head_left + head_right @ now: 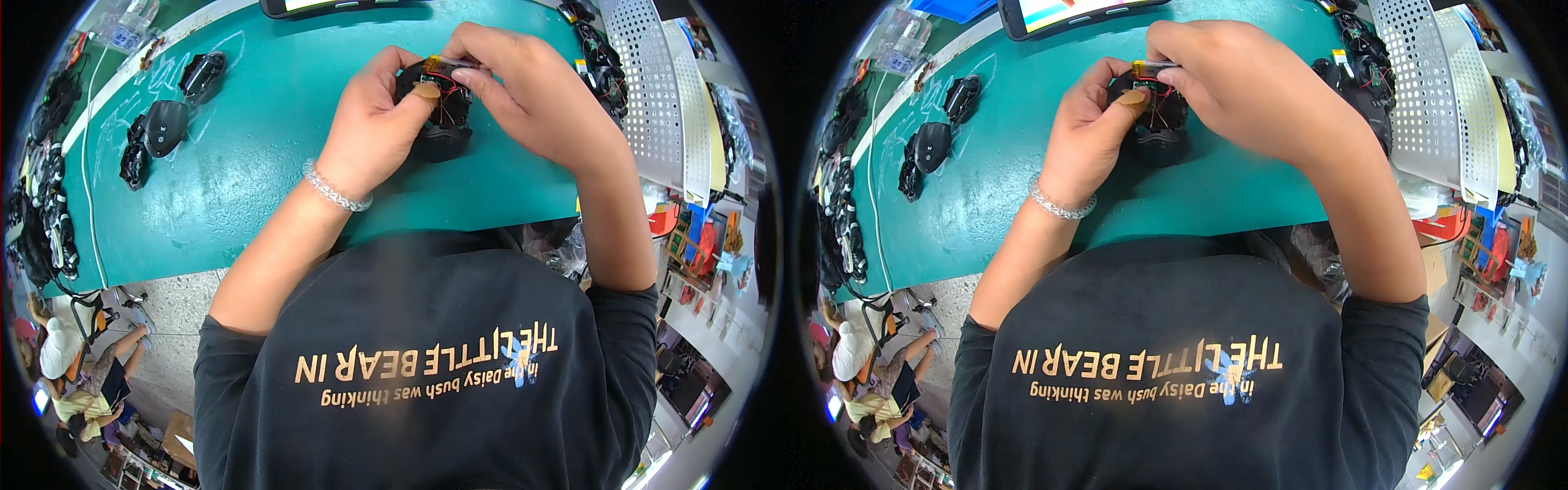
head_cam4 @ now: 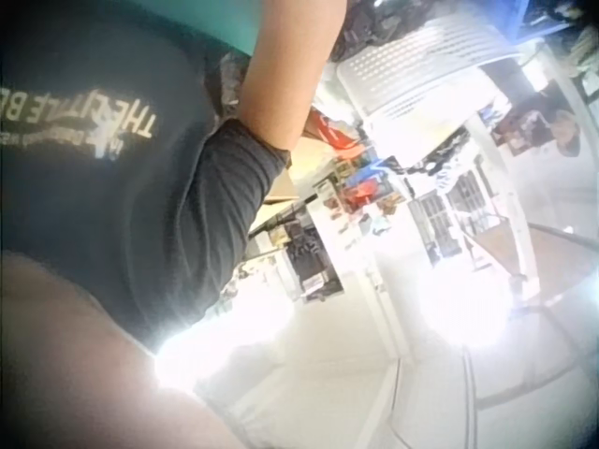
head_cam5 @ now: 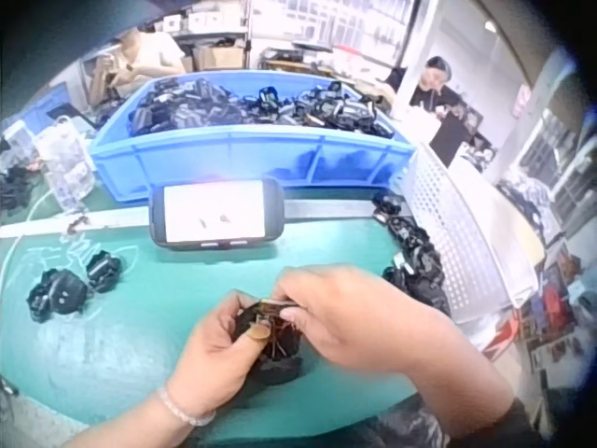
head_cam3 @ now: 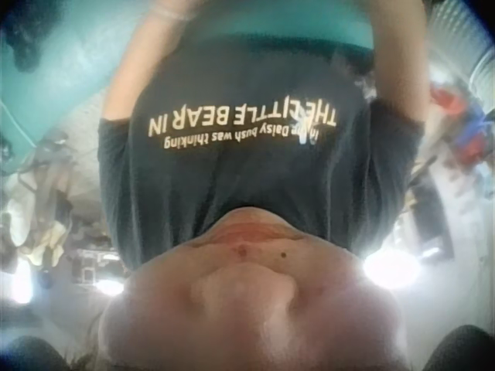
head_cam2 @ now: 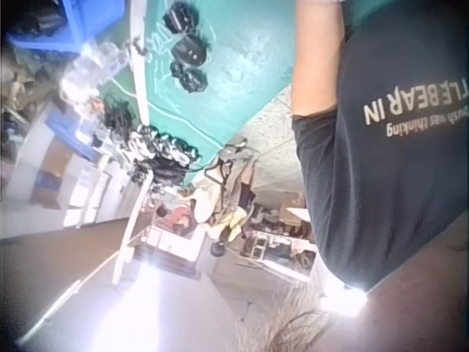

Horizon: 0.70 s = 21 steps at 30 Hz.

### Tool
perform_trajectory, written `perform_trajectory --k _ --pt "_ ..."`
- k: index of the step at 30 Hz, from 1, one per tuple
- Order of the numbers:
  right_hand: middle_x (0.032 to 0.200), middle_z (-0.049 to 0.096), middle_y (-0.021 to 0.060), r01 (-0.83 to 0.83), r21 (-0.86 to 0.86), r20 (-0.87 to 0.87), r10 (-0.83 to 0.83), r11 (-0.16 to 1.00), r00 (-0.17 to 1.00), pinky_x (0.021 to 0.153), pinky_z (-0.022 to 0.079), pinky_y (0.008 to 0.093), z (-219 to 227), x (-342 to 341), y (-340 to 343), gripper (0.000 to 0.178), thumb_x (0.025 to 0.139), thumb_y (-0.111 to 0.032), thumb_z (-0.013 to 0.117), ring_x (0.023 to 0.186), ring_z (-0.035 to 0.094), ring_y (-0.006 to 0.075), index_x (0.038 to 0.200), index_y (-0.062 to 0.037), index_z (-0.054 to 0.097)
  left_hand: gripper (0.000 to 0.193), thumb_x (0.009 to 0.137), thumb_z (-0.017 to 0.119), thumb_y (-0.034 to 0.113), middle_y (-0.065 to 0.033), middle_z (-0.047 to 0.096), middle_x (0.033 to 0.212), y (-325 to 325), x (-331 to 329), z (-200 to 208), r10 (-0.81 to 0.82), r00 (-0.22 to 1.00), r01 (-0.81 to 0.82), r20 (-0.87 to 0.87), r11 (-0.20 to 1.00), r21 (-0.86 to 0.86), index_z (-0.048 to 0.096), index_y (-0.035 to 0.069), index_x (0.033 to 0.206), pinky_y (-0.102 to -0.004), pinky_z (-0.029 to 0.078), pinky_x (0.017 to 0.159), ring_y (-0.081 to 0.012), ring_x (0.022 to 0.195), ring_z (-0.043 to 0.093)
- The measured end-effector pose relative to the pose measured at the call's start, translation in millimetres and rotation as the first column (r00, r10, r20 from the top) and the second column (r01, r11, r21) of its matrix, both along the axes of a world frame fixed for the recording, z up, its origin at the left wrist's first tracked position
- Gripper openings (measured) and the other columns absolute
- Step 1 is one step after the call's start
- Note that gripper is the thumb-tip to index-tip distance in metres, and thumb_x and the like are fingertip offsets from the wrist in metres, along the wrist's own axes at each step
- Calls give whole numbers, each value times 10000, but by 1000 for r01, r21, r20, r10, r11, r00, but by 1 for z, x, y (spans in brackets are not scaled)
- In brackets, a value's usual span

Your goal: The person assembles small electronic components by inserting batteries and connecting wires. They handle the components one by one, placing them into a blue bin or onto the table after assembly.

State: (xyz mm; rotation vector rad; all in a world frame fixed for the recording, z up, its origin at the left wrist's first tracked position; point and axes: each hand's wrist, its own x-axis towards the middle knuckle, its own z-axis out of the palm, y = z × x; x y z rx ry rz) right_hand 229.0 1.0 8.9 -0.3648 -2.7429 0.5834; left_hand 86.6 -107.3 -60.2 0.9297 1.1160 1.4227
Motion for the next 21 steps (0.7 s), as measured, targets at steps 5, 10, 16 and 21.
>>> perform_trajectory --k 5,10,16,21 --pt "742 581 127 18 -150 120 0 989 993 607 432 326 18 -9 -1 105 864 -87 564 671 560 226 896 10 537 164 887 541 99 -30 610 908 1 -6 -3 -25 999 26 41 999 -21 540 -5 1013 -191 422 751 -58 827 545" --pt "707 574 177 97 -380 168 -34 920 985 593 450 374 21 -12 2 97 874 -71 553 658 596 255 866 22 527 148 884 537 111 -22 610 899 1 -8 1 -13 991 21 132 998 -57 562 8 987 -199 416 774 -66 840 547" --pt "636 504 83 70 -488 -37 -101 870 994 526 380 285 -25 -6 5 92 841 -52 595 555 444 126 852 9 527 147 857 524 36 -56 614 873 4 -8 2 29 977 -19 213 999 -49 538 -43 980 -208 457 694 -80 778 555" --pt "706 541 92 115 -578 -171 -258 808 951 584 416 274 -36 -5 -10 71 843 -46 604 604 492 158 867 11 570 148 899 527 102 -24 613 897 2 -7 1 24 980 -8 196 997 -79 573 3 1001 -203 430 751 -66 816 547"
